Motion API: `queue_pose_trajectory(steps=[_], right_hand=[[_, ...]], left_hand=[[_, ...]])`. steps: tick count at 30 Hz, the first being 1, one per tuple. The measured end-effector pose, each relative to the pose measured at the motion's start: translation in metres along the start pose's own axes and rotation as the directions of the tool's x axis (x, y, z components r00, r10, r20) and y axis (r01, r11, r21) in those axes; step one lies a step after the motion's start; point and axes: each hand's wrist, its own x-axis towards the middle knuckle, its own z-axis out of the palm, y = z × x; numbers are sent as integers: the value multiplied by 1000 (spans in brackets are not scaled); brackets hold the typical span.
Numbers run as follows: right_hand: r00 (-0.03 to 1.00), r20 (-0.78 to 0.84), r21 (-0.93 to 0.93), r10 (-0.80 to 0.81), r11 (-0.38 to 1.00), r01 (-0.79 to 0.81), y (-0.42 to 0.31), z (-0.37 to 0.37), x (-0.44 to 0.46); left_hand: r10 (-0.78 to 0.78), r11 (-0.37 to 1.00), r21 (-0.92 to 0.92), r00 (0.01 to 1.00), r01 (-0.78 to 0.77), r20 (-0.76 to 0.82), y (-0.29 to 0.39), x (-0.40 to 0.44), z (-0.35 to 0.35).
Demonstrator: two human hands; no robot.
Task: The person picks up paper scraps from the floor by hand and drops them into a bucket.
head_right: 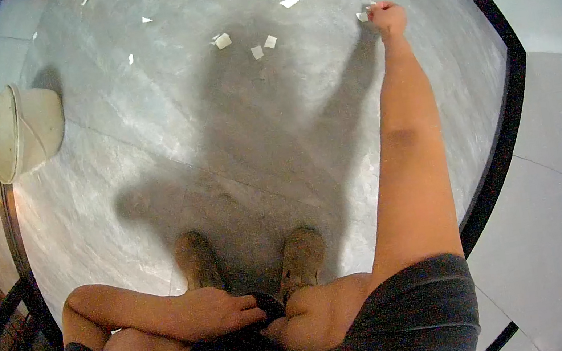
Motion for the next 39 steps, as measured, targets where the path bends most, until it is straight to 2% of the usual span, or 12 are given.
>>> queue_pose_trajectory(steps=[2, 5, 8, 14, 20, 23, 26, 29, 32, 35, 38, 39], right_hand=[[1000, -9, 11, -19, 1000, 19, -4, -11, -7], [994, 25, -149, -108, 983, 110, 1, 0, -7], [978, 119, -369, -172, 907, 204, -23, -7, -29], [968, 115, -478, -222, 842, 250, -23, 9, -28], [968, 152, -467, -200, 848, 249, -30, 6, -32], [974, 80, -374, -211, 899, 226, -26, 4, -36], [1000, 3, -74, -29, 997, 29, -5, 13, -15], [978, 197, 362, 68, 922, -137, -33, -14, -41], [981, 129, 515, 143, 836, -190, -17, -8, -29], [970, 179, 624, 164, 743, -241, -11, -8, -25], [945, 213, 693, 249, 643, -325, -34, -19, -45], [943, 199, 634, 268, 699, -332, -35, -19, -44]], left_hand=[[-4, 1000, -10, 1000, 4, -2, -2, 0, 2], [-13, 1000, -11, 1000, 13, 2, -1, 2, 3], [-15, 999, -35, 1000, 15, 1, -1, 3, 0], [-21, 999, -35, 1000, 21, 0, -3, 2, -1], [-14, 999, -39, 1000, 13, -4, -1, 1, -3], [-12, 1000, -23, 1000, 12, -11, 0, 1, -2], [3, 1000, -10, 999, -3, -32, 0, 0, 0], [9, 1000, -8, 999, -10, -33, 0, -1, 1], [14, 1000, 2, 999, -14, -40, 1, -1, 2], [23, 1000, 15, 999, -22, -49, 2, -1, 3], [19, 1000, 14, 999, -18, -40, 4, -1, 2], [14, 1000, 10, 999, -14, -35, 4, -1, 1]])
